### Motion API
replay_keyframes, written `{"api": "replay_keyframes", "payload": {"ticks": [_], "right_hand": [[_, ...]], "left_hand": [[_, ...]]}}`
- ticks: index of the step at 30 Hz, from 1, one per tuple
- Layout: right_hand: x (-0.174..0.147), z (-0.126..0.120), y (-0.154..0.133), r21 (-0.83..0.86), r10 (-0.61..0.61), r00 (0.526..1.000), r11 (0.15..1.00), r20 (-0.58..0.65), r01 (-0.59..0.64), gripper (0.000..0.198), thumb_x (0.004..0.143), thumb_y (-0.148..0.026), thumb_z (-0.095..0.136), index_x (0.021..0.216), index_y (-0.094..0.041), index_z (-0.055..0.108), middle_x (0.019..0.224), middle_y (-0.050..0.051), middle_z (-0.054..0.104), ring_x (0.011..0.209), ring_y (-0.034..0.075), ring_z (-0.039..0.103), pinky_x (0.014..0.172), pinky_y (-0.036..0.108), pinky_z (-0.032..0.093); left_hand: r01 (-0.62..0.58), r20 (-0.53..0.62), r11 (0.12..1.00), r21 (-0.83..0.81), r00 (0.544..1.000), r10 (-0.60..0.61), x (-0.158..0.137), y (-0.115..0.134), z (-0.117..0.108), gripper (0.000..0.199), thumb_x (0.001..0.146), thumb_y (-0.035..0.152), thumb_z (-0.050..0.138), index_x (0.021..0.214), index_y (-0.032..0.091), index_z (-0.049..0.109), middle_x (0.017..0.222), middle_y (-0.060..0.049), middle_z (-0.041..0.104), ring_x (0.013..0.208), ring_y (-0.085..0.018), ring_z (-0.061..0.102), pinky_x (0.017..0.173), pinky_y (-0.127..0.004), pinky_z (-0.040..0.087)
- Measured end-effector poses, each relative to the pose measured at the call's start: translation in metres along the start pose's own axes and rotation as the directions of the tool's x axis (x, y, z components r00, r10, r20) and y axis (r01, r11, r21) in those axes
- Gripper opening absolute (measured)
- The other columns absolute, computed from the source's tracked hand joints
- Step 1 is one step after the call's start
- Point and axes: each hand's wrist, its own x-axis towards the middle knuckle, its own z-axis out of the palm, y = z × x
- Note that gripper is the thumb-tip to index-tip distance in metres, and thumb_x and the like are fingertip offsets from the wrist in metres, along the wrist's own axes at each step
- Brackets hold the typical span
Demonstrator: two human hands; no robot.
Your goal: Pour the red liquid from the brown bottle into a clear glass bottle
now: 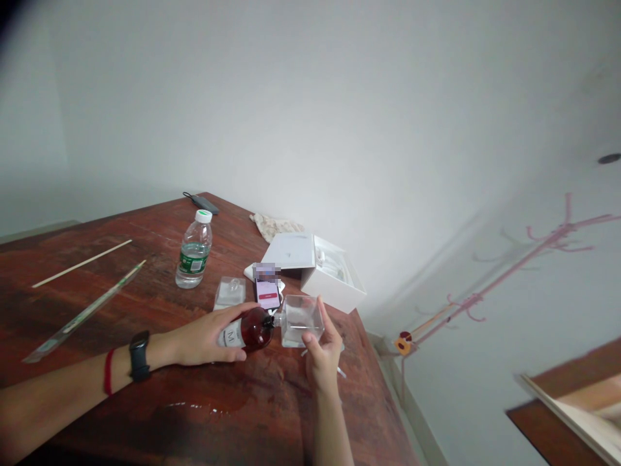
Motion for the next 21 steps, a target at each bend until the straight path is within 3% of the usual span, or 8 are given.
{"api": "replay_keyframes", "payload": {"ticks": [21], "right_hand": [[0.0006,-0.0023,0.0026,0.004,-0.013,1.000,1.000,0.006,0.013,0.089,0.070,-0.056,0.094,0.147,-0.023,0.065,0.136,0.015,0.076,0.132,0.041,0.067,0.115,0.058,0.048]], "left_hand": [[0.014,0.000,1.000,0.018,1.000,-0.014,-0.0003,0.0003,-0.0003,0.088,0.085,0.056,0.085,0.157,0.028,0.044,0.157,-0.012,0.057,0.140,-0.038,0.058,0.121,-0.052,0.043]]}}
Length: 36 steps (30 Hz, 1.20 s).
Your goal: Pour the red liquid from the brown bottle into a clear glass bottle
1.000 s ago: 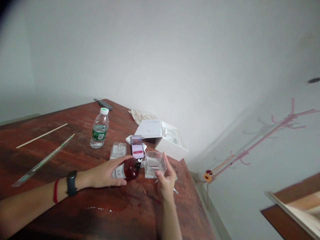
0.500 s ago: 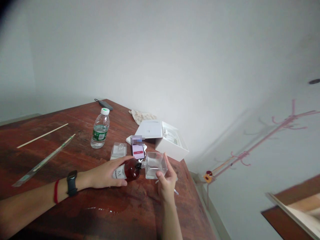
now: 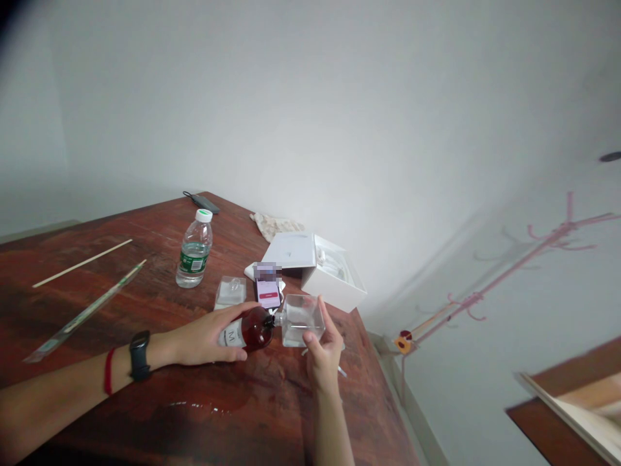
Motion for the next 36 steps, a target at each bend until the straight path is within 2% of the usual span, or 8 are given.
{"api": "replay_keyframes", "payload": {"ticks": [10,22,28,36], "right_hand": [[-0.0009,0.0015,-0.0015,0.007,0.002,1.000,1.000,0.010,-0.002,0.083,0.072,-0.055,0.093,0.145,-0.026,0.067,0.134,0.012,0.077,0.131,0.038,0.068,0.114,0.056,0.049],[-0.0002,-0.0012,-0.0001,-0.015,0.002,1.000,1.000,0.008,-0.002,0.089,0.071,-0.055,0.094,0.148,-0.023,0.064,0.135,0.015,0.076,0.133,0.040,0.066,0.116,0.058,0.047],[-0.0005,0.0013,-0.0018,-0.025,-0.010,1.000,1.000,0.004,0.010,0.091,0.071,-0.057,0.093,0.149,-0.022,0.062,0.135,0.016,0.076,0.129,0.041,0.069,0.112,0.058,0.050],[-0.0013,-0.0025,-0.0019,-0.018,0.013,1.000,1.000,0.022,-0.013,0.086,0.072,-0.053,0.094,0.147,-0.024,0.064,0.135,0.014,0.076,0.135,0.040,0.065,0.117,0.060,0.045]], "left_hand": [[-0.018,-0.006,1.000,0.006,1.000,0.018,0.0000,-0.0004,0.0008,0.089,0.084,0.055,0.085,0.158,0.028,0.043,0.157,-0.011,0.058,0.141,-0.038,0.058,0.121,-0.050,0.043],[-0.016,-0.008,1.000,-0.004,1.000,0.016,-0.0001,0.0010,0.0001,0.089,0.084,0.056,0.085,0.158,0.029,0.043,0.157,-0.011,0.058,0.140,-0.038,0.058,0.121,-0.050,0.043],[0.000,0.000,1.000,-0.004,1.000,0.000,-0.0007,0.0014,0.0001,0.087,0.085,0.056,0.084,0.157,0.028,0.044,0.157,-0.012,0.057,0.141,-0.039,0.057,0.121,-0.051,0.043],[-0.016,-0.003,1.000,-0.022,1.000,0.016,0.0000,-0.0001,0.0007,0.088,0.084,0.056,0.085,0.157,0.029,0.044,0.157,-0.011,0.058,0.140,-0.038,0.058,0.120,-0.052,0.043]]}}
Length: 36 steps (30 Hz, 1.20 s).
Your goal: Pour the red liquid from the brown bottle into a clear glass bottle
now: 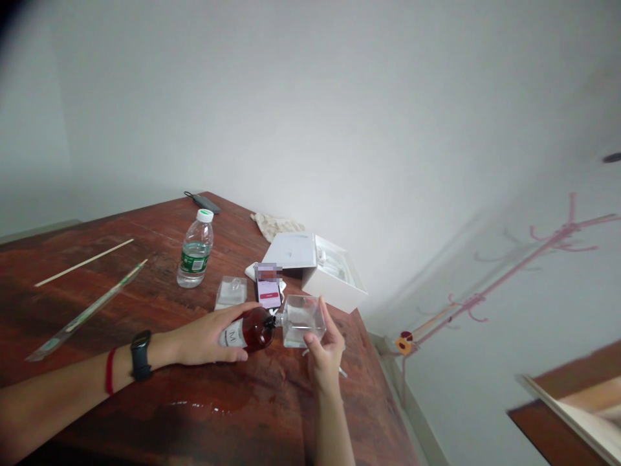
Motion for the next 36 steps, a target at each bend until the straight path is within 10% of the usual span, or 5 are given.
{"api": "replay_keyframes", "payload": {"ticks": [36], "right_hand": [[0.006,-0.011,0.006,-0.060,-0.026,1.000,0.998,0.006,0.027,0.095,0.068,-0.056,0.094,0.150,-0.021,0.061,0.144,0.018,0.069,0.132,0.044,0.066,0.110,0.061,0.052]], "left_hand": [[0.009,0.015,1.000,0.007,1.000,-0.009,0.000,-0.001,0.000,0.089,0.084,0.054,0.086,0.157,0.028,0.043,0.158,-0.012,0.056,0.142,-0.038,0.057,0.122,-0.052,0.041]]}}
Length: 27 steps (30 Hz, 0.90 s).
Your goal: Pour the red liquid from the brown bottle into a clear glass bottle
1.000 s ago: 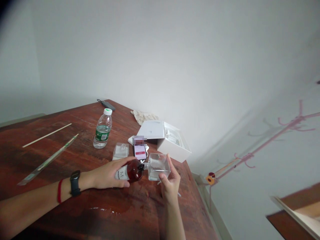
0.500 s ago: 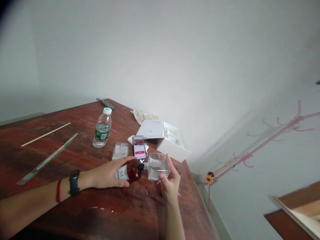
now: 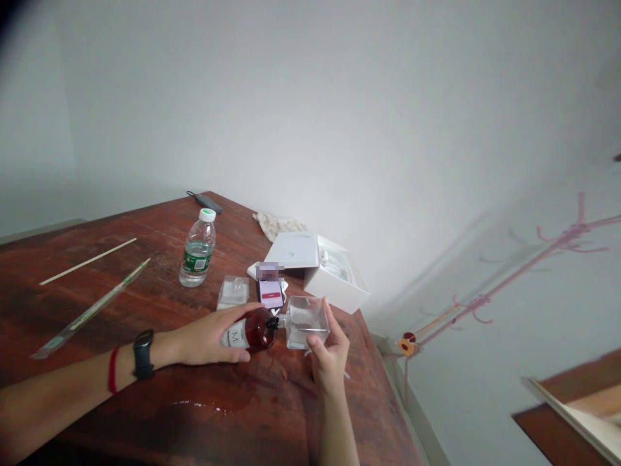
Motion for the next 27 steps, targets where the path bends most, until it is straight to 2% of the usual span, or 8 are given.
{"api": "replay_keyframes", "payload": {"ticks": [10,19,27], "right_hand": [[0.0005,-0.0011,-0.0002,0.016,0.010,1.000,1.000,0.014,-0.010,0.085,0.071,-0.053,0.094,0.145,-0.022,0.067,0.131,0.016,0.078,0.130,0.043,0.068,0.108,0.059,0.055],[0.0008,-0.0020,-0.0011,-0.004,-0.011,1.000,1.000,0.012,0.011,0.084,0.070,-0.050,0.095,0.145,-0.023,0.066,0.135,0.015,0.076,0.132,0.042,0.066,0.113,0.058,0.051],[0.0041,-0.0017,-0.0042,-0.032,-0.027,1.000,0.999,0.013,0.027,0.089,0.069,-0.052,0.096,0.146,-0.020,0.066,0.135,0.017,0.076,0.131,0.043,0.067,0.114,0.061,0.049]], "left_hand": [[0.021,-0.007,1.000,0.008,1.000,-0.020,-0.0012,0.0032,-0.0003,0.090,0.083,0.052,0.087,0.158,0.028,0.042,0.160,-0.012,0.055,0.144,-0.039,0.054,0.122,-0.053,0.041],[0.010,-0.006,1.000,-0.003,1.000,-0.010,-0.0013,0.0027,-0.0003,0.088,0.085,0.051,0.086,0.158,0.028,0.042,0.160,-0.012,0.055,0.143,-0.038,0.055,0.122,-0.052,0.040],[0.013,-0.005,1.000,-0.007,1.000,-0.014,-0.0013,0.0023,-0.0017,0.090,0.084,0.054,0.086,0.158,0.028,0.042,0.160,-0.013,0.055,0.142,-0.040,0.056,0.121,-0.052,0.041]]}}
